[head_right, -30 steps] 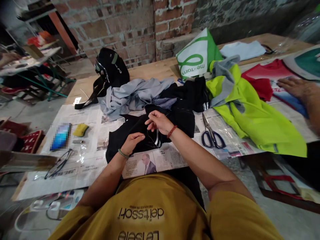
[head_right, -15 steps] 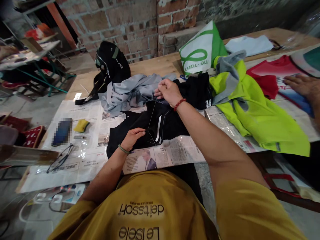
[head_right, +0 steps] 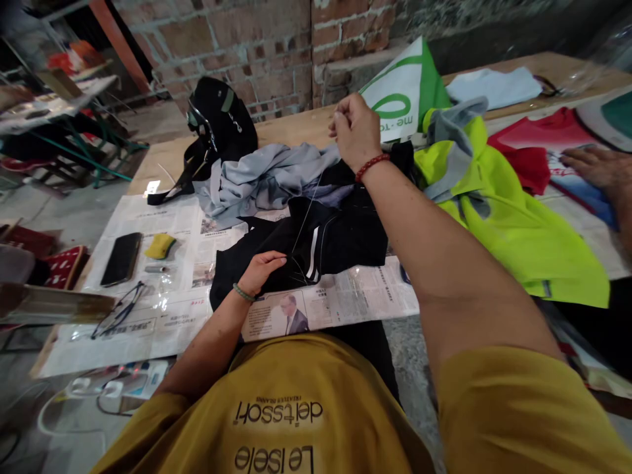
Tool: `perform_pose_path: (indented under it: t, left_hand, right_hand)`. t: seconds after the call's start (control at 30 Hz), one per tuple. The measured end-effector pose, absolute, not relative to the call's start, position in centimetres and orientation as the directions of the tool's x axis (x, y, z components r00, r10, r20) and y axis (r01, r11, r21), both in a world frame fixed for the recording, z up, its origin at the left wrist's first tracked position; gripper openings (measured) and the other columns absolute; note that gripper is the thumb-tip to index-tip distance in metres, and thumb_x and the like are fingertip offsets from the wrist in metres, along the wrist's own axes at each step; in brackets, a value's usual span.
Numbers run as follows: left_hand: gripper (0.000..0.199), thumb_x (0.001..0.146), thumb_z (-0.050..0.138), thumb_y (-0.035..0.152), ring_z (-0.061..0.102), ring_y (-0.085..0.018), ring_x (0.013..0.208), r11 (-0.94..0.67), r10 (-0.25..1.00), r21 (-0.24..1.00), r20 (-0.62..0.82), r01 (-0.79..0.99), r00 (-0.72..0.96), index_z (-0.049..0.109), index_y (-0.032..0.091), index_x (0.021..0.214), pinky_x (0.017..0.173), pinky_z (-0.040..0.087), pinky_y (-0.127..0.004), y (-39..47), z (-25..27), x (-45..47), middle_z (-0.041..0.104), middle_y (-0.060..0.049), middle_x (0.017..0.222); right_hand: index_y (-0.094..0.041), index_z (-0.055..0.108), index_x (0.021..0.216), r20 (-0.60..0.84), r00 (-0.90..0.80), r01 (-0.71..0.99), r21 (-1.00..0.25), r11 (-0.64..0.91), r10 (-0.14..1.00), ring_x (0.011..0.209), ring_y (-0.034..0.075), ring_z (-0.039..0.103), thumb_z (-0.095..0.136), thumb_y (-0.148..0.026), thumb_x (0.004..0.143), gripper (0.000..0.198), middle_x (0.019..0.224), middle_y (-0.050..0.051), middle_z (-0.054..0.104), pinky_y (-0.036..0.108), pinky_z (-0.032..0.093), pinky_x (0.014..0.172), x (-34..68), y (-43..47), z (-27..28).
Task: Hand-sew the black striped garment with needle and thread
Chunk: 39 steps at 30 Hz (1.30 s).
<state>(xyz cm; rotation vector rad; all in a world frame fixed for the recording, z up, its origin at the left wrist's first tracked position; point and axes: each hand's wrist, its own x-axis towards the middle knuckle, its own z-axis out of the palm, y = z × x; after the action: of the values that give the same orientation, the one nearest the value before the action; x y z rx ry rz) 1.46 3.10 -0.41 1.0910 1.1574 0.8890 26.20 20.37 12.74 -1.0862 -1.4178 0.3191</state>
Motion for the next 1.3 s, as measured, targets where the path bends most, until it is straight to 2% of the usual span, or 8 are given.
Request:
perform_pose_path:
  t: [0.43, 0.67, 0.73, 0.83, 0.93, 1.0, 1.1, 1.3]
  left_hand:
    - [0.026, 0.059, 0.074, 0.033, 0.051, -0.009, 0.059, 0.276, 0.942, 0.961, -0.273, 0.009, 0.195, 0.071, 0.014, 0.076, 0.059, 0.039, -0.022, 2.9, -0.1, 1.5, 0.064, 0.001, 0.065]
    - [0.024, 0.060, 0.074, 0.032, 0.052, -0.010, 0.062, 0.244, 0.949, 0.970, -0.243, 0.018, 0.203, 0.072, 0.014, 0.076, 0.061, 0.040, -0.022, 3.0, -0.3, 1.5, 0.064, 0.001, 0.066]
    - [0.024, 0.060, 0.073, 0.032, 0.052, -0.010, 0.063, 0.236, 0.951, 0.972, -0.234, 0.013, 0.202, 0.072, 0.014, 0.077, 0.063, 0.040, -0.023, 2.9, -0.4, 1.5, 0.065, 0.001, 0.068]
    - [0.023, 0.060, 0.073, 0.030, 0.051, -0.010, 0.063, 0.222, 0.955, 0.975, -0.221, 0.018, 0.198, 0.072, 0.014, 0.077, 0.063, 0.039, -0.023, 2.8, -0.4, 1.5, 0.064, 0.001, 0.068]
    - [0.023, 0.059, 0.073, 0.028, 0.049, -0.009, 0.061, 0.212, 0.958, 0.977, -0.210, 0.011, 0.194, 0.071, 0.014, 0.077, 0.062, 0.038, -0.022, 2.8, -0.4, 1.5, 0.063, 0.002, 0.066]
    - [0.023, 0.057, 0.073, 0.027, 0.048, -0.008, 0.060, 0.214, 0.959, 0.977, -0.208, -0.011, 0.195, 0.070, 0.014, 0.076, 0.061, 0.037, -0.022, 2.8, -0.3, 1.5, 0.061, 0.003, 0.065]
    - [0.022, 0.057, 0.073, 0.027, 0.046, -0.007, 0.058, 0.215, 0.961, 0.976, -0.207, -0.024, 0.185, 0.068, 0.014, 0.073, 0.058, 0.035, -0.021, 2.8, -0.4, 1.6, 0.059, 0.003, 0.064]
    - [0.021, 0.057, 0.073, 0.029, 0.045, -0.008, 0.058, 0.207, 0.962, 0.978, -0.201, -0.011, 0.186, 0.068, 0.014, 0.072, 0.058, 0.035, -0.022, 2.7, -0.3, 1.6, 0.059, 0.003, 0.063]
  right_hand:
    - [-0.018, 0.046, 0.080, 0.718, 0.230, 0.488, -0.669, 0.561, 0.656, 0.059, 0.004, 0.057, 0.046, -0.007, 0.084, 0.012, 0.064, -0.003, 0.056, 0.011, 0.048, 0.051, 27.6, 21.4, 17.8]
    - [-0.017, 0.050, 0.081, 0.670, 0.203, 0.473, -0.705, 0.528, 0.714, 0.056, 0.003, 0.055, 0.046, -0.006, 0.084, 0.012, 0.066, -0.004, 0.056, 0.010, 0.045, 0.050, 26.8, 20.3, 18.6]
    - [-0.016, 0.054, 0.079, 0.635, 0.130, 0.479, -0.712, 0.513, 0.761, 0.051, 0.003, 0.053, 0.049, -0.007, 0.082, 0.011, 0.064, -0.005, 0.056, 0.011, 0.044, 0.047, 25.6, 18.9, 17.7]
    - [-0.016, 0.063, 0.084, 0.547, -0.110, 0.554, -0.659, 0.509, 0.830, 0.054, 0.007, 0.057, 0.054, -0.011, 0.082, 0.010, 0.067, -0.003, 0.061, 0.016, 0.043, 0.048, 23.2, 16.0, 14.8]
    - [-0.016, 0.067, 0.084, 0.444, -0.491, 0.603, -0.448, 0.660, 0.750, 0.073, 0.013, 0.061, 0.053, -0.012, 0.082, 0.015, 0.080, 0.003, 0.067, 0.025, 0.048, 0.069, 21.0, 12.7, 11.0]
    - [-0.017, 0.069, 0.090, 0.313, -0.665, 0.584, -0.348, 0.733, 0.678, 0.080, 0.016, 0.061, 0.049, -0.011, 0.083, 0.022, 0.091, 0.006, 0.067, 0.027, 0.046, 0.072, 20.2, 11.0, 8.5]
    - [-0.019, 0.069, 0.095, 0.206, -0.731, 0.589, -0.291, 0.754, 0.651, 0.083, 0.017, 0.061, 0.046, -0.012, 0.085, 0.026, 0.101, 0.008, 0.065, 0.025, 0.045, 0.069, 19.8, 9.7, 5.7]
    - [-0.022, 0.070, 0.093, 0.182, -0.779, 0.575, -0.176, 0.799, 0.600, 0.084, 0.017, 0.059, 0.048, -0.014, 0.085, 0.025, 0.104, 0.008, 0.064, 0.028, 0.042, 0.072, 20.2, 9.4, 3.7]
